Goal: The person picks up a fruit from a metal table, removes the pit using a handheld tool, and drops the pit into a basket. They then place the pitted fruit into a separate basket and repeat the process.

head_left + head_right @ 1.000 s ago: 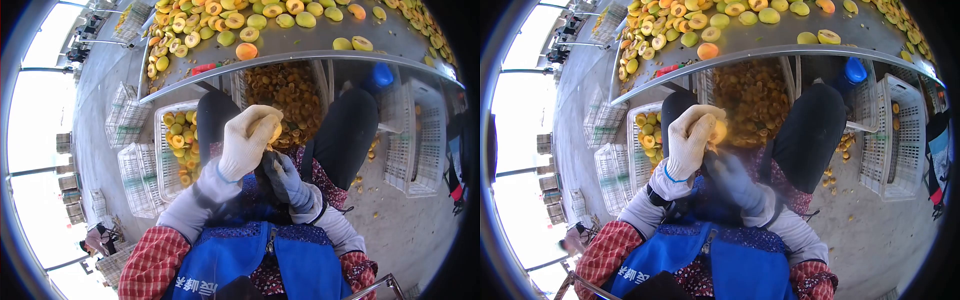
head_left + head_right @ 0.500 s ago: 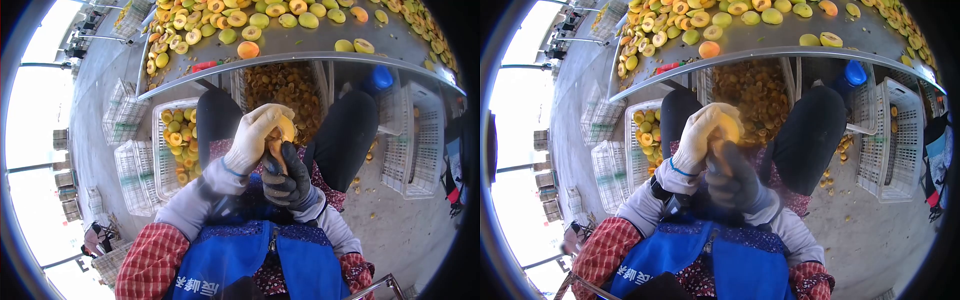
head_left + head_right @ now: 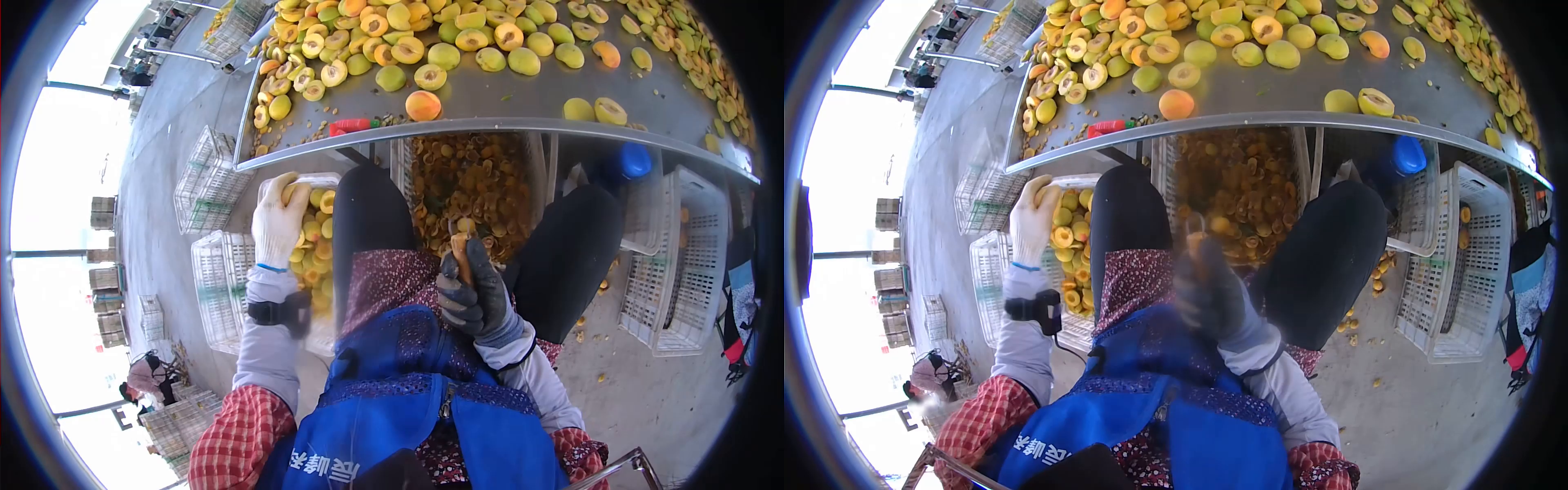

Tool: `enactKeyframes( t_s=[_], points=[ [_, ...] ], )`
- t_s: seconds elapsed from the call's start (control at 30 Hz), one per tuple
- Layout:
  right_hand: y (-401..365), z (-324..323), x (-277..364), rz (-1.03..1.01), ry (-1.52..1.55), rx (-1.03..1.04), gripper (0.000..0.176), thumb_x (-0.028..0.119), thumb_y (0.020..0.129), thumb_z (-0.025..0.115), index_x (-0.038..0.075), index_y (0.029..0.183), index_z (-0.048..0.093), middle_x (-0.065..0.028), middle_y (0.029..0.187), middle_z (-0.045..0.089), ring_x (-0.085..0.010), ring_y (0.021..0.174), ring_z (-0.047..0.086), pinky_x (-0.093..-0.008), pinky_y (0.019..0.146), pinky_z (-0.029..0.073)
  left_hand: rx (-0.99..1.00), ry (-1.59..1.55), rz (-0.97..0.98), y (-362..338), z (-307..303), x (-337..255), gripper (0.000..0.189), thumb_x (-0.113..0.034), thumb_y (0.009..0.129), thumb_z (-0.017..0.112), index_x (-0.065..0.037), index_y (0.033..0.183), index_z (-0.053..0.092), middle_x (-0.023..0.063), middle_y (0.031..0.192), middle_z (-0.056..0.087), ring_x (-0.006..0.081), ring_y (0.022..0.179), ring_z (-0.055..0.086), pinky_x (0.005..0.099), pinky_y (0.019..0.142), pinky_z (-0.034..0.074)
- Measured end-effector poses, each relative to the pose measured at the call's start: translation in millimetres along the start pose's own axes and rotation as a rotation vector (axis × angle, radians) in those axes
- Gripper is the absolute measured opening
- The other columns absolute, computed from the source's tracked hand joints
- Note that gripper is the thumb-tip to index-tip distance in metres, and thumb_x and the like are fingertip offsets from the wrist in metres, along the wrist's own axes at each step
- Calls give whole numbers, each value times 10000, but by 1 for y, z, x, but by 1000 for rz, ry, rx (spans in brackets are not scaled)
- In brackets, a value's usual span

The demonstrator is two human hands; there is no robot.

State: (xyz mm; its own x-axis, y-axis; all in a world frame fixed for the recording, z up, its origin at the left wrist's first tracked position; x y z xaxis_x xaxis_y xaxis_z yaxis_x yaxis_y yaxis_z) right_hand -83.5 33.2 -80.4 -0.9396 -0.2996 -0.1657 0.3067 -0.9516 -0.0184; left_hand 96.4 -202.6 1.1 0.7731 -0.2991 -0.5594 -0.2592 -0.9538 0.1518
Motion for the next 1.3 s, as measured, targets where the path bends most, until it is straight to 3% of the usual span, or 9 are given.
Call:
enactKeyframes(
  t_s=[0.07,0.23,0.47,0.63,0.7,0.83,0.9,1.03,1.3],
  points=[
    [3,-14,1,40,-23,-37,445,557,994,410,130,1033,529,43,628,433,-91,466,430,-229,385,345,83,713,-70,17,-5,25,558,-439,805,672,-39,1187,593,205,1095,640,369,989,642,440,842,509],
    [12,-22,10,-15,-252,-276,411,524,1001,436,131,1032,551,32,634,468,-83,443,423,-219,370,330,195,209,115,61,76,-111,605,-518,793,673,-87,1210,592,154,994,694,321,1002,663,404,856,506],
    [8,-32,36,-162,-263,-489,468,565,979,456,111,980,568,16,636,503,-93,435,425,-231,372,333,644,569,205,128,207,-157,641,-473,722,722,-7,1147,608,142,1000,702,274,955,673,365,852,509],
    [-15,-62,52,-419,-736,-750,471,539,976,488,85,1066,577,10,657,532,-94,447,452,-234,383,350,764,-604,13,88,155,-165,581,-165,758,665,17,1286,504,121,1052,649,212,960,641,301,864,495],
    [-11,-30,62,-501,-813,-640,469,504,977,512,63,1128,566,3,675,548,-97,457,462,-237,397,364,877,-980,-35,42,139,-168,700,-40,665,544,9,1358,464,153,1113,647,195,956,650,167,593,468],
    [-8,13,59,-672,-921,-453,405,325,988,518,1,1232,517,-32,793,602,-118,590,546,-256,527,448,1027,-1190,33,-31,135,-156,872,-38,588,647,54,1403,351,205,1276,540,258,1153,565,358,1016,433],
    [-14,30,53,-886,-1282,-478,298,135,981,485,-18,1237,495,-49,909,612,-137,721,579,-287,638,480,995,-1275,-61,-54,129,-155,903,-135,603,696,54,1410,337,201,1267,545,267,1172,553,352,1018,431],
    [-17,66,56,-790,-1847,-544,243,162,912,576,25,1106,524,-162,830,619,-298,706,637,-387,641,493,884,-1206,-123,-65,116,-147,899,-250,636,676,59,1410,342,188,1208,580,266,1130,584,343,997,447],
    [-22,71,39,-708,-1852,-544,272,164,904,585,13,1122,524,-170,826,633,-338,724,639,-400,648,496,860,-1228,-27,-81,95,-154,738,-196,673,559,25,1361,405,134,1223,539,197,1161,521,310,1014,393]
  ],
)
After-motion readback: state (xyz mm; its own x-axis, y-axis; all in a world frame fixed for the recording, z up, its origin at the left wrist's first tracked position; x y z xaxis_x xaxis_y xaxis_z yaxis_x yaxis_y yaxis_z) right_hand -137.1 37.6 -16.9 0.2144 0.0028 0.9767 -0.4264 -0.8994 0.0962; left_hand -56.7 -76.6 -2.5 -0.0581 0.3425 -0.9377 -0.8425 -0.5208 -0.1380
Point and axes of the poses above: each hand's wrist, its own y-axis towards the middle knuckle, its own z-axis out of the palm, x = y × z, the point moved 7 cm from there along y, towards the middle knuckle
